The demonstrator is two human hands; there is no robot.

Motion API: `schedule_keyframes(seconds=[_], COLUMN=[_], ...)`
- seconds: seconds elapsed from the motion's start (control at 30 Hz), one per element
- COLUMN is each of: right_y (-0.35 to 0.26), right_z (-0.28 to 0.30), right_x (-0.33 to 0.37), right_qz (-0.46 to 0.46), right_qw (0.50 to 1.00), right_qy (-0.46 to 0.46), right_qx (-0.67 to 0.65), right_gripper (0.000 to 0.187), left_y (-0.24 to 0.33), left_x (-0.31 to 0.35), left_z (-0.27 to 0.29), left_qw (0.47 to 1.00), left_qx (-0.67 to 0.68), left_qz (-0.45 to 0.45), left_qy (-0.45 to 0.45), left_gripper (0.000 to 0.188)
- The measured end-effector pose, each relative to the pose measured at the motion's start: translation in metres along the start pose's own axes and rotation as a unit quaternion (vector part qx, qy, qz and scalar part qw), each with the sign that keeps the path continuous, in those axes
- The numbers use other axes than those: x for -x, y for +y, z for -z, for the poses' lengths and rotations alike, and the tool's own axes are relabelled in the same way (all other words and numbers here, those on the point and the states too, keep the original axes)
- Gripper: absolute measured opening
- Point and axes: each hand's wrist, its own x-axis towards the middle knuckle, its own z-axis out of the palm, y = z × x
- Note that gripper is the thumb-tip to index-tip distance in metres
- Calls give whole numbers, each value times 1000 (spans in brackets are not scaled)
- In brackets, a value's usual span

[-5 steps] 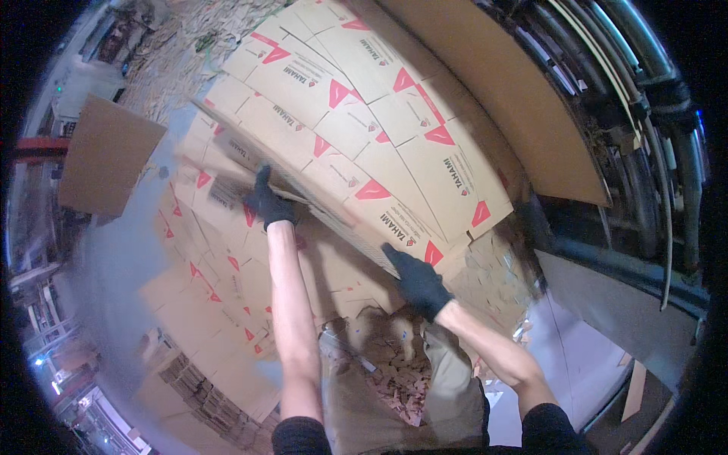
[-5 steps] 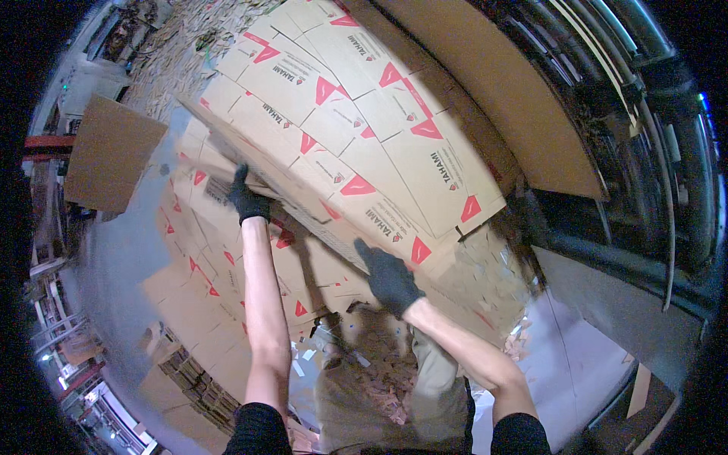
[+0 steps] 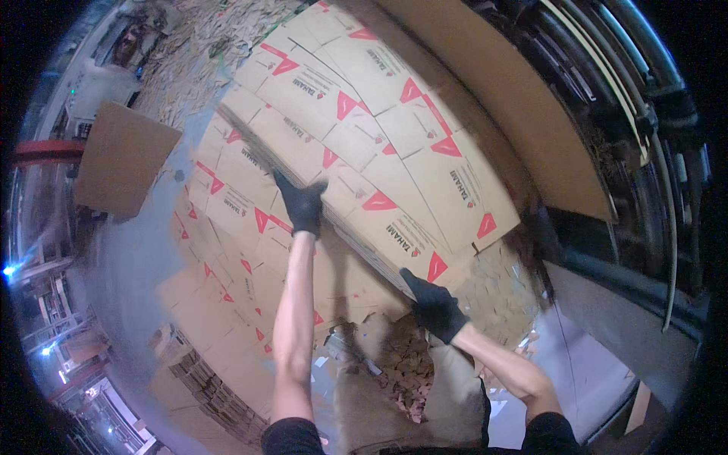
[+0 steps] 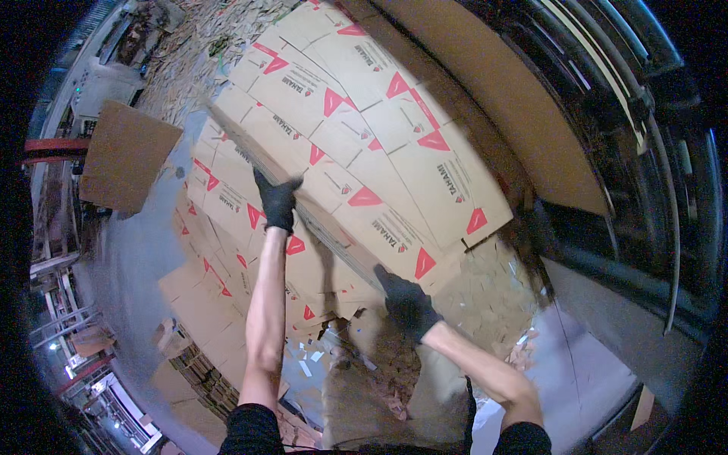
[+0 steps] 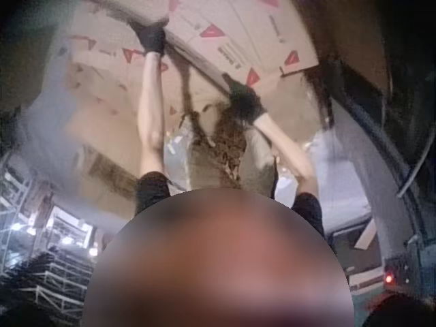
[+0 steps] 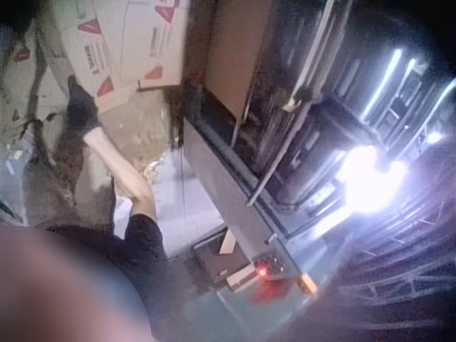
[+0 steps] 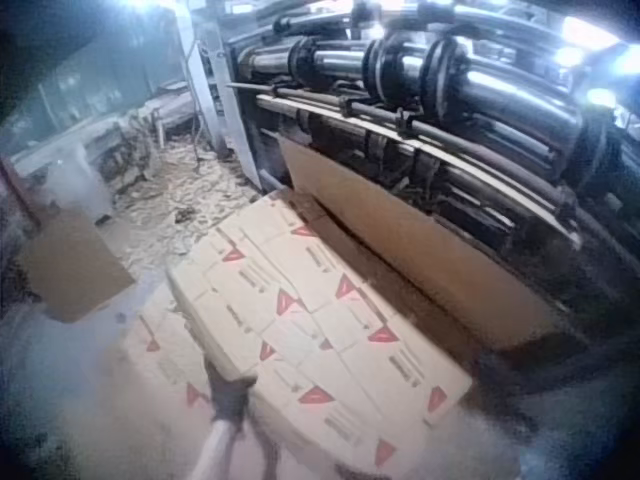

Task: The person repeatedly picks up flat cardboard sheets from a pile on the floor and stacks them into a neat pile. They then carry the stack to a machine and place it on the conveyor belt.

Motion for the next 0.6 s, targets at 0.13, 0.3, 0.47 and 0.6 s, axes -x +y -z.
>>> schedule_keyframes(seconds=[0.13, 0.3, 0.47, 0.6], right_y=[-38, -26, 97, 223], right_z=[74, 94, 31, 87], right_x=[18, -23, -146, -215], right_qz=[54, 13, 48, -31], right_qw=[996, 963, 947, 988], right_qy=[52, 167, 168, 116], right_qx=[43, 211, 269, 96], right_gripper=[61, 59, 66, 82], left_y=[66, 105, 30, -102], left_x=[38, -8, -141, -110], left_z=[7, -13, -82, -97], left_qw=[994, 969, 947, 965], left_qx=[103, 211, 273, 230], left_qz=[-18, -127, -139, 96], left_qy=[32, 4, -99, 86], left_gripper=[86, 69, 62, 69])
